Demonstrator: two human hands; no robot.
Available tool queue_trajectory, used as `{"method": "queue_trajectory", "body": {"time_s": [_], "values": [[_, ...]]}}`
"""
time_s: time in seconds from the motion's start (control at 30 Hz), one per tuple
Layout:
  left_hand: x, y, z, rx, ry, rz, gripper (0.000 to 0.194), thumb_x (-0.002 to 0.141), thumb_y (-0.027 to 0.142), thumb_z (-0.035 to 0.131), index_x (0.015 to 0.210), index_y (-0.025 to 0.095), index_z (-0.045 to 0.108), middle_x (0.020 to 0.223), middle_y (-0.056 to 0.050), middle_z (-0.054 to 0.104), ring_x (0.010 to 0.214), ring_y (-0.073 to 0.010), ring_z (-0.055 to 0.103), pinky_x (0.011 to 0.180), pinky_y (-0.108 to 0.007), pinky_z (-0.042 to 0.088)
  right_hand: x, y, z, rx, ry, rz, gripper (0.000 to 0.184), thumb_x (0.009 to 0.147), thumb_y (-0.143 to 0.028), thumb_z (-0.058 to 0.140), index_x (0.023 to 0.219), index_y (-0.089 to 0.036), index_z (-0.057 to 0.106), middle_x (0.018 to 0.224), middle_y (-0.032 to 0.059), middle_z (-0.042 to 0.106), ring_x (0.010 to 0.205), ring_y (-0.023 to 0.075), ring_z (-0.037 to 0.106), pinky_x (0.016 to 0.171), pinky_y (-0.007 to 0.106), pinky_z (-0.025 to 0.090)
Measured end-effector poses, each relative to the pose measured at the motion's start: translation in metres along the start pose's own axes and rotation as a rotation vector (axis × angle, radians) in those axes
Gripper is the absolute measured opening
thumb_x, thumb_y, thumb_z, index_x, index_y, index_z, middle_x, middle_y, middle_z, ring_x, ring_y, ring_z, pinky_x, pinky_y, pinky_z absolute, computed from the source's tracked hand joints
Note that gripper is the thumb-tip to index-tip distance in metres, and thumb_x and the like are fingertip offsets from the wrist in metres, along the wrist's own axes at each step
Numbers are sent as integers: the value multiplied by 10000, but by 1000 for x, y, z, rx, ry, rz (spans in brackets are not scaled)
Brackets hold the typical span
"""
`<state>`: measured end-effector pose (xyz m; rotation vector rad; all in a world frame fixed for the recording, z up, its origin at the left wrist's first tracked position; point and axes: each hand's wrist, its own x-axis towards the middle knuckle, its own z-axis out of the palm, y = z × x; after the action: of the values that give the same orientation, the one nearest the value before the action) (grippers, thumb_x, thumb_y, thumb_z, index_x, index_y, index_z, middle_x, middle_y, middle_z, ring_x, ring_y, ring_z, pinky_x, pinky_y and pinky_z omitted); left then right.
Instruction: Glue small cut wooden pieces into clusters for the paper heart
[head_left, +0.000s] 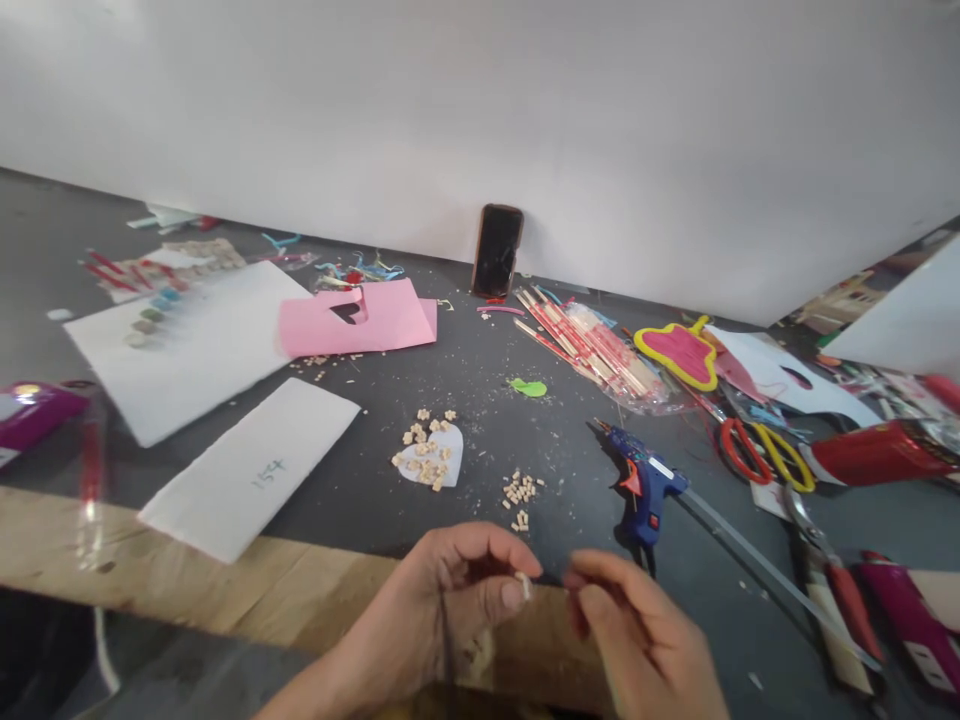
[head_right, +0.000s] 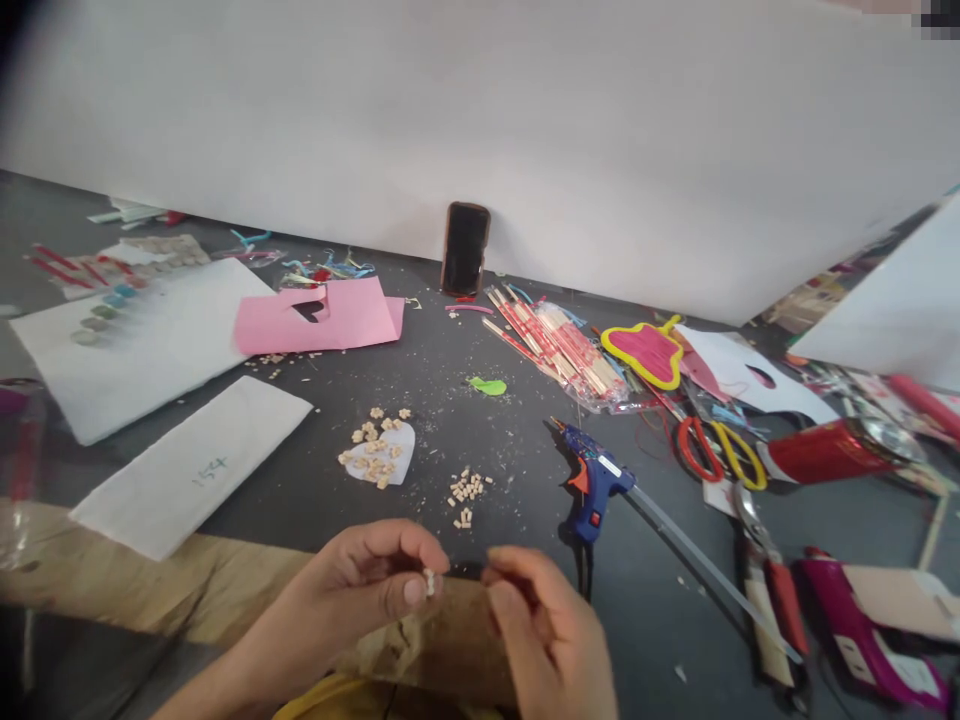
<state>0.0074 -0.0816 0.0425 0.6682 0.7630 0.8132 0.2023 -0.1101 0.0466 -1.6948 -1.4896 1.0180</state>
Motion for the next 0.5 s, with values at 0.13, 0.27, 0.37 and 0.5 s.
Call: {"method": "queue_trajectory", "body": {"time_s": [0.13, 0.27, 0.37, 0.5], "values": [[-7, 3, -3, -68, -17, 53, 138, 736, 269, 753, 770, 150, 692, 706, -15, 668, 660, -114, 588, 640, -225, 440, 13, -20, 32, 256, -215, -75, 259, 875, -402, 530, 1038, -259, 672, 950, 37, 715, 843, 164, 674, 703, 206, 531], [-9, 1, -5, -108, 12, 102, 121, 740, 255, 749, 777, 154, 695, 717, -23, 692, 665, -123, 608, 647, -235, 463, 13, -26, 45, 294, -216, -77, 243, 861, -426, 553, 814, -214, 662, 673, -7, 612, 610, 132, 571, 573, 204, 473], [-8, 0, -5, -83, 12, 98, 140, 727, 267, 758, 764, 151, 689, 695, -18, 676, 655, -120, 597, 646, -233, 458, 7, -27, 48, 239, -105, 0, 306, 857, -486, 529, 744, -211, 602, 574, -35, 529, 532, 118, 506, 497, 189, 422], [-7, 4, -8, 79, 94, 79, 162, 744, 304, 740, 792, 159, 685, 662, 15, 603, 618, -91, 515, 593, -197, 401, 5, -21, 28, 122, 39, -9, 347, 898, -491, 453, 700, -222, 546, 562, -34, 514, 529, 114, 496, 510, 188, 414]]}}
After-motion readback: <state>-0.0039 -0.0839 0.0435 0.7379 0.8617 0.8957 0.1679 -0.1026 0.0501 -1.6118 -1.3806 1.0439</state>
